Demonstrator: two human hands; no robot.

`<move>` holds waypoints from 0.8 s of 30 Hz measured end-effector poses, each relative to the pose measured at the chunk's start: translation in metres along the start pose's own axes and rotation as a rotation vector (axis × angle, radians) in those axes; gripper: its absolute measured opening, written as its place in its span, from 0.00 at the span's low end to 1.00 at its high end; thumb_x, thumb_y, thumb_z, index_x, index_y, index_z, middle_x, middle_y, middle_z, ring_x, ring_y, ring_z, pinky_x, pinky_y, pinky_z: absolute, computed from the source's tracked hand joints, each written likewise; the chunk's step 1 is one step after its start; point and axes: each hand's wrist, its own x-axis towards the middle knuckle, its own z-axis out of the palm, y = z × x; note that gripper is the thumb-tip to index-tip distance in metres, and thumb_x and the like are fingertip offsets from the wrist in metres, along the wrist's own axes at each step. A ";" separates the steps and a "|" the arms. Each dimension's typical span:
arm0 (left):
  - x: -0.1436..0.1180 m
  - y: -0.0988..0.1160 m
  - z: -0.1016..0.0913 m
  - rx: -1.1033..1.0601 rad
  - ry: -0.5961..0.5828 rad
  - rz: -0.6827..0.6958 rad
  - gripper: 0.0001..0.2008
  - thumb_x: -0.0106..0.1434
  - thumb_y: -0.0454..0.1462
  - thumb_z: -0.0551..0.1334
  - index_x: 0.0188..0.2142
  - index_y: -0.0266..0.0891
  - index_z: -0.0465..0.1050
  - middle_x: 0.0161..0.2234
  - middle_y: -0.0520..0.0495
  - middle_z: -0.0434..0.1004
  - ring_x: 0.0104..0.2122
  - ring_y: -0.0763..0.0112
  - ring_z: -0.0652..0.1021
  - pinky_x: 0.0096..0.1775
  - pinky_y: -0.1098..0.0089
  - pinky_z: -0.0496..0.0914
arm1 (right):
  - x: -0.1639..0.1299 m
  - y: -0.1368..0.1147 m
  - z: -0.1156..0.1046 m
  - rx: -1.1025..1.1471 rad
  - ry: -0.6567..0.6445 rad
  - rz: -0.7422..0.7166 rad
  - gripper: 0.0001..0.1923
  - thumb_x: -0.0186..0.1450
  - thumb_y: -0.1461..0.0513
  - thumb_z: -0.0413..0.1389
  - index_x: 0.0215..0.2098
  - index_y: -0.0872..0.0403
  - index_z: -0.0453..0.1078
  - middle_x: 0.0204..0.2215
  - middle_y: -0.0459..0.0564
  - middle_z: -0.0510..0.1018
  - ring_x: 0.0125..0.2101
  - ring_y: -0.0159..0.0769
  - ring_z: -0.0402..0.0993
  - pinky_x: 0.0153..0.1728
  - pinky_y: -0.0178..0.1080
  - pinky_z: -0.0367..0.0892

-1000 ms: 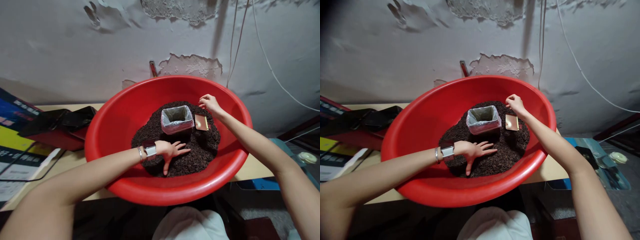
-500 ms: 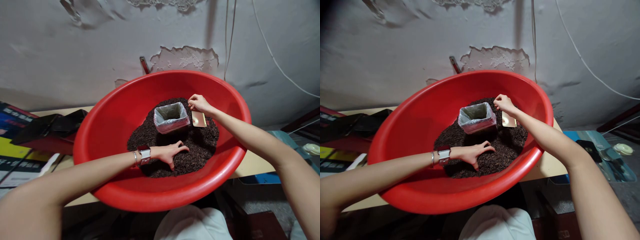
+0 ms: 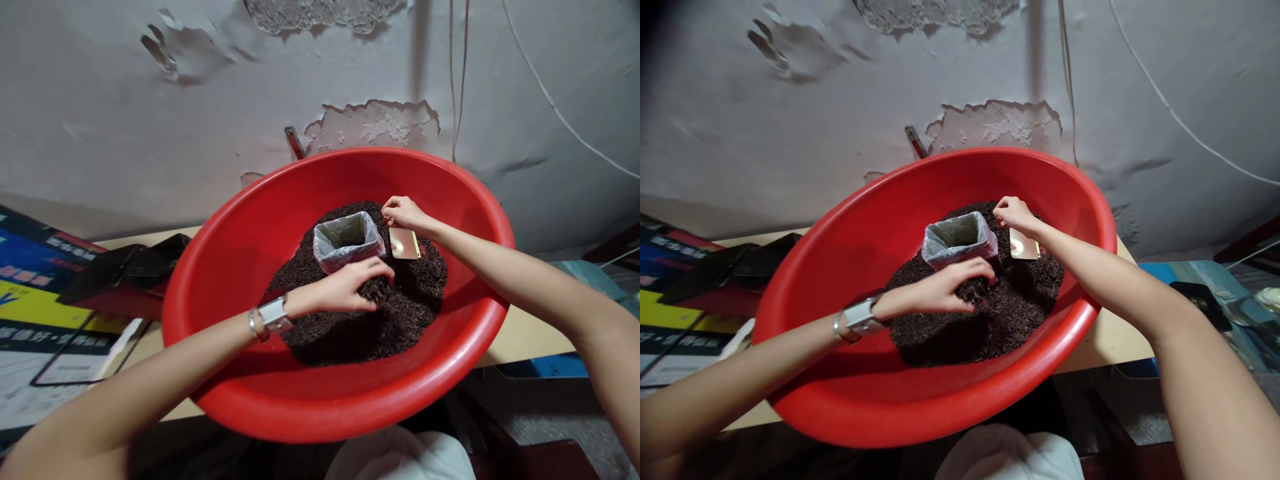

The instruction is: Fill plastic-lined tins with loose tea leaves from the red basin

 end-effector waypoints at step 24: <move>0.016 0.003 0.003 0.136 0.069 0.082 0.21 0.65 0.44 0.63 0.56 0.43 0.72 0.56 0.41 0.74 0.56 0.59 0.71 0.59 0.56 0.63 | -0.005 -0.008 0.001 0.031 -0.067 -0.038 0.07 0.61 0.72 0.52 0.28 0.56 0.65 0.22 0.46 0.73 0.21 0.25 0.67 0.23 0.27 0.62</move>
